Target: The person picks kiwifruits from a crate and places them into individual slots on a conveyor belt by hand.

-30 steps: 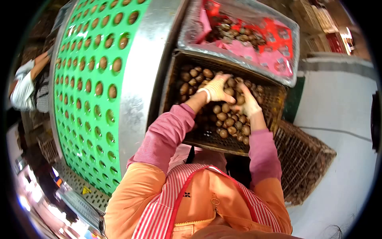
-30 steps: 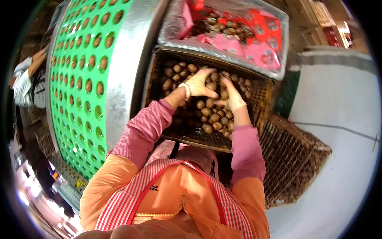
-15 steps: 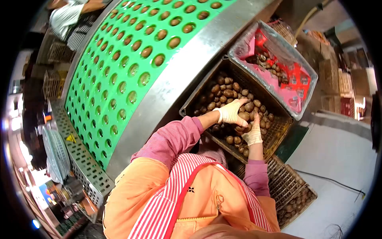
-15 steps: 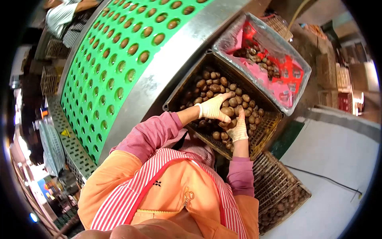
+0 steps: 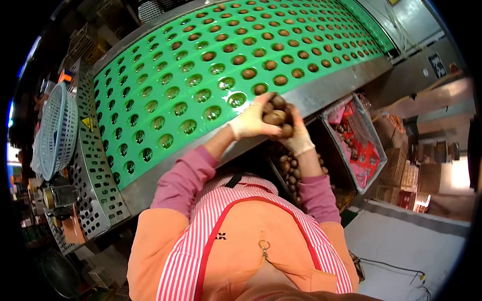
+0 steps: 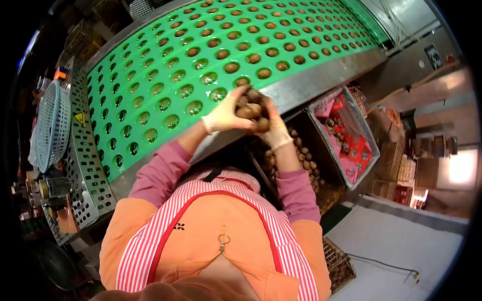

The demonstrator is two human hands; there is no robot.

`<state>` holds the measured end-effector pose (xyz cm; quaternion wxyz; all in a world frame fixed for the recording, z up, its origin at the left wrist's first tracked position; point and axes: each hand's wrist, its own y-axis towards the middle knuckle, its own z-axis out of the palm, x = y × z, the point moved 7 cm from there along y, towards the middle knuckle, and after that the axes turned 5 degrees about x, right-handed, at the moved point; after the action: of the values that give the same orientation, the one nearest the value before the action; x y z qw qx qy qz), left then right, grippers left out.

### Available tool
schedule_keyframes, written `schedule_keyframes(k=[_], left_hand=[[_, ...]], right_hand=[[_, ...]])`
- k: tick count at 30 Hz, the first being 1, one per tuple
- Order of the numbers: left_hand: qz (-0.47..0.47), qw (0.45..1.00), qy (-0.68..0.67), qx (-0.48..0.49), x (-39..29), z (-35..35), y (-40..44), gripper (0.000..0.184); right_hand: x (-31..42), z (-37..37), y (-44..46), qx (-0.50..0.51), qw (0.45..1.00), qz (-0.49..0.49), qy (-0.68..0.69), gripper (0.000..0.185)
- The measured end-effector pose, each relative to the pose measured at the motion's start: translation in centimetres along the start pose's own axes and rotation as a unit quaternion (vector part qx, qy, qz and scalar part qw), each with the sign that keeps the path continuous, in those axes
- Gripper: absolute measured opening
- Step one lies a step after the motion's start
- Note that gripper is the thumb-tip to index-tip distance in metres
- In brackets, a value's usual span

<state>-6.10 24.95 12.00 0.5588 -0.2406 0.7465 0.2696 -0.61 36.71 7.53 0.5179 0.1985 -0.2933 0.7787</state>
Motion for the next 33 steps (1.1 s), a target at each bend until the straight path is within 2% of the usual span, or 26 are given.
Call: schedule_keyframes(k=[1,3,5,7,8,9,11,12,13,15,17,18,19,20,21,23,24,25,27,30,31,33], left_hand=[[0.000,0.999,0.008,-0.040,0.6,-3.0,-1.7,0.110],[-0.065,0.993,-0.018,-0.095,2.3,-8.3,-5.6,0.109],[-0.094,0.983,0.009,-0.154,5.6,-12.7,-9.6,0.107],[-0.120,0.972,-0.044,-0.196,8.5,-15.6,-13.2,0.112],[-0.121,0.966,-0.032,-0.228,11.1,-16.7,-15.0,0.110],[-0.110,0.960,-0.004,-0.258,13.9,-17.6,-16.7,0.101],[-0.142,0.933,0.047,-0.326,15.4,-18.4,-18.8,0.083],[-0.149,0.932,0.046,-0.326,15.4,-18.6,-19.1,0.077],[-0.154,0.931,0.047,-0.326,14.7,-19.1,-19.2,0.071],[-0.140,0.929,0.042,-0.340,13.6,-20.6,-19.0,0.062],[-0.105,0.926,0.036,-0.360,13.0,-22.9,-18.4,0.057],[-0.108,0.920,0.089,-0.366,13.0,-24.5,-17.9,0.056],[-0.119,0.934,0.046,-0.334,14.6,-25.9,-17.4,0.051],[-0.150,0.938,0.025,-0.311,16.2,-26.7,-16.9,0.050],[-0.182,0.940,0.003,-0.288,16.9,-27.3,-16.4,0.049],[-0.201,0.930,0.113,-0.288,16.0,-28.9,-15.4,0.050],[-0.209,0.920,0.170,-0.284,15.3,-29.6,-14.6,0.051],[-0.205,0.920,0.172,-0.288,14.7,-30.4,-13.5,0.052],[-0.191,0.917,0.176,-0.304,13.7,-31.8,-10.6,0.054],[-0.197,0.913,0.261,-0.245,14.5,-31.7,-5.5,0.062],[-0.220,0.908,0.319,-0.157,15.0,-30.9,-4.1,0.062],[-0.232,0.854,0.466,-0.012,17.3,-27.9,-3.0,0.059]], right_hand=[[-1.2,2.7,2.6,-0.021,1.000,-0.008,-0.010,0.061],[-4.7,5.4,7.1,-0.002,0.997,0.066,-0.028,0.062],[-9.7,5.7,11.6,-0.001,0.989,0.139,-0.056,0.064],[-13.1,9.6,15.5,0.148,0.973,0.172,-0.048,0.063],[-13.8,9.9,16.5,0.078,0.972,0.175,-0.133,0.059],[-15.1,8.7,18.2,0.018,0.972,0.133,-0.194,0.064],[-15.0,8.2,19.4,-0.002,0.893,0.146,-0.426,0.062],[-13.6,9.8,19.5,-0.001,0.854,0.131,-0.503,0.055],[-11.4,11.4,19.0,0.000,0.856,0.093,-0.509,0.044],[-9.1,7.7,22.2,0.028,0.868,-0.095,-0.486,0.045],[-5.9,6.9,21.7,-0.117,0.889,0.058,-0.440,0.046],[-5.7,4.2,22.8,-0.117,0.878,0.053,-0.460,0.047],[-5.4,3.1,23.6,-0.116,0.868,0.045,-0.482,0.049],[-4.8,1.8,24.0,-0.126,0.826,0.057,-0.547,0.052],[-3.9,2.8,24.5,-0.119,0.811,0.041,-0.572,0.054],[-2.3,4.8,25.8,-0.107,0.781,0.013,-0.616,0.058],[-1.1,5.6,27.3,-0.123,0.682,-0.029,-0.720,0.062],[-0.5,6.7,28.8,-0.145,0.625,-0.031,-0.767,0.068],[-1.2,6.2,31.4,-0.156,0.558,-0.014,-0.815,0.072],[-1.8,7.2,31.6,-0.191,0.513,-0.036,-0.836,0.072],[-2.1,8.6,30.7,-0.173,0.509,-0.073,-0.840,0.070],[-2.8,11.1,28.4,-0.136,0.497,-0.149,-0.844,0.066]])
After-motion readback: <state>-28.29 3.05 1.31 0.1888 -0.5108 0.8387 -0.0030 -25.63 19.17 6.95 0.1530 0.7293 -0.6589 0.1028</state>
